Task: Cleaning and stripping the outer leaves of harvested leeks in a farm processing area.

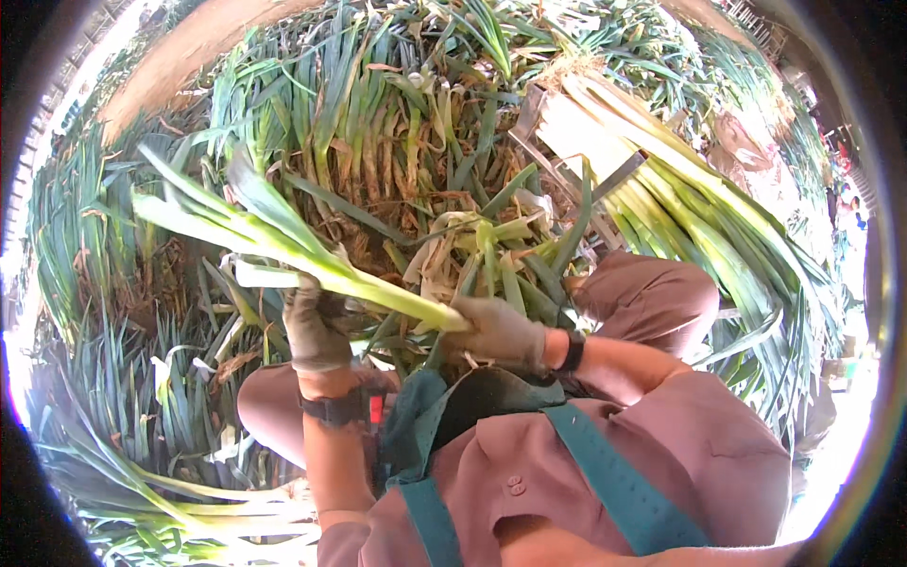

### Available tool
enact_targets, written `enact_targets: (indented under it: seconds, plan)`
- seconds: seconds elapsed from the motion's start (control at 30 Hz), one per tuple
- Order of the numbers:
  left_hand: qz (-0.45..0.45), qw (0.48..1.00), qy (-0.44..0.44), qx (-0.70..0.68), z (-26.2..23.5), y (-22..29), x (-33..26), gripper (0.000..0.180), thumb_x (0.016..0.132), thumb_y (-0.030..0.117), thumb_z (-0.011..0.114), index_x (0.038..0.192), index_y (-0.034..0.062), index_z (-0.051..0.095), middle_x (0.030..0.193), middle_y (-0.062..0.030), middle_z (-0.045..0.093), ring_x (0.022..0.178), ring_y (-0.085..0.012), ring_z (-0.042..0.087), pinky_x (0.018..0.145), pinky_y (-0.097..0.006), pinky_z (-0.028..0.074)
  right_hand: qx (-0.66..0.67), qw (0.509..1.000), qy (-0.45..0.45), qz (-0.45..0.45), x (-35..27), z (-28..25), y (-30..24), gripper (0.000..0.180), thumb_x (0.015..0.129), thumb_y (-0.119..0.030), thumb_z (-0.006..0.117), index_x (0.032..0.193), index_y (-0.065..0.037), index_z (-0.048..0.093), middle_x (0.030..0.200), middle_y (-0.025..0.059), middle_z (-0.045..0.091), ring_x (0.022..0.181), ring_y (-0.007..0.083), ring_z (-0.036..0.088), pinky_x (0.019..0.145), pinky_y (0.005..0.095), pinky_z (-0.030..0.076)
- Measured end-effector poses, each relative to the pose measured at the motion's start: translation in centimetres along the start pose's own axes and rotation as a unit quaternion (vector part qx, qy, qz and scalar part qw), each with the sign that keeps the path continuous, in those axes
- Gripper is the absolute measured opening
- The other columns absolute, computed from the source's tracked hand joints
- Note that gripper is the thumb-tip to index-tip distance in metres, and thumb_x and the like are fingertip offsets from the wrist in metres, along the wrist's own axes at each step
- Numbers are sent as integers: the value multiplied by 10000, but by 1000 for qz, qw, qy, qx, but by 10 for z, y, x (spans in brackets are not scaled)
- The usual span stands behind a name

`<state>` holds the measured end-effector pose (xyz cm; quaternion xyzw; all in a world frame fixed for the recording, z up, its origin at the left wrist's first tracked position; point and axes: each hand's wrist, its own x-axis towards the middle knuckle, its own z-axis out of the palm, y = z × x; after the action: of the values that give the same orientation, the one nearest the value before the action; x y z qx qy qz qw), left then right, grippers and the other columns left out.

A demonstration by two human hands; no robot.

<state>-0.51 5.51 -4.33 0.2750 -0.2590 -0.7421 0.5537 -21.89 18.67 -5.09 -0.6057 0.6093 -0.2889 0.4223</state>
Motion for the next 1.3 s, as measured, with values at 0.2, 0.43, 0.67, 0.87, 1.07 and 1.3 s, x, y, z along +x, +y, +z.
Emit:
enact_targets:
  seconds: [0.2, 0.43, 0.67, 0.87, 1.07, 1.3]
  plan:
    - [3, 997, 61, -41, 11, 18, -3, 398, 928, 139, 599, 1293, 2, 517, 1122, -116, 640, 933, -207, 666, 795, -318, 599, 38, 994, 12, -106, 33, 2, -19, 413, 806, -228, 753, 1114, -11, 584, 877, 166, 662, 811, 250, 665, 747, 351, 510]
    - [-195, 908, -66, 365, 35, -12, -22, 326, 803, 103, 705, 1104, -9, 647, 954, -77, 683, 736, -151, 654, 657, -265, 526, 142, 983, 100, -58, 26, -15, -30, 378, 897, -186, 636, 1219, -25, 520, 898, 36, 633, 799, 85, 594, 711, 253, 487]
    - [89, 844, 34, 528, 13, -31, -19, 253, 867, 126, 681, 1094, 18, 661, 899, -52, 682, 677, -81, 588, 615, -250, 491, 55, 982, 146, -111, 16, -20, -33, 322, 976, -204, 519, 1204, 17, 571, 834, 73, 634, 775, 84, 589, 689, 271, 486]
    - [136, 971, 83, 179, 72, 15, -18, 72, 853, 53, 712, 893, 16, 665, 741, -16, 639, 572, -75, 543, 507, -215, 430, 74, 982, 134, -114, 26, -12, -36, 349, 973, -214, 546, 1213, 35, 593, 834, 75, 649, 764, 85, 580, 686, 269, 485]
    - [133, 971, 70, 187, 55, 17, -9, 73, 828, 38, 732, 832, 28, 660, 665, -11, 615, 521, -73, 516, 484, -213, 414, 147, 981, 91, -87, 26, -8, -39, 349, 973, -225, 557, 1198, 38, 606, 850, 65, 663, 768, 72, 575, 688, 265, 489]
    - [102, 967, 124, 196, 69, 17, -7, 139, 885, 145, 697, 884, 8, 670, 654, -36, 631, 516, -87, 542, 496, -217, 431, -58, 963, 211, -157, 29, 1, -32, 367, 893, -131, 636, 1236, -7, 602, 841, 144, 667, 714, 207, 640, 650, 319, 492]
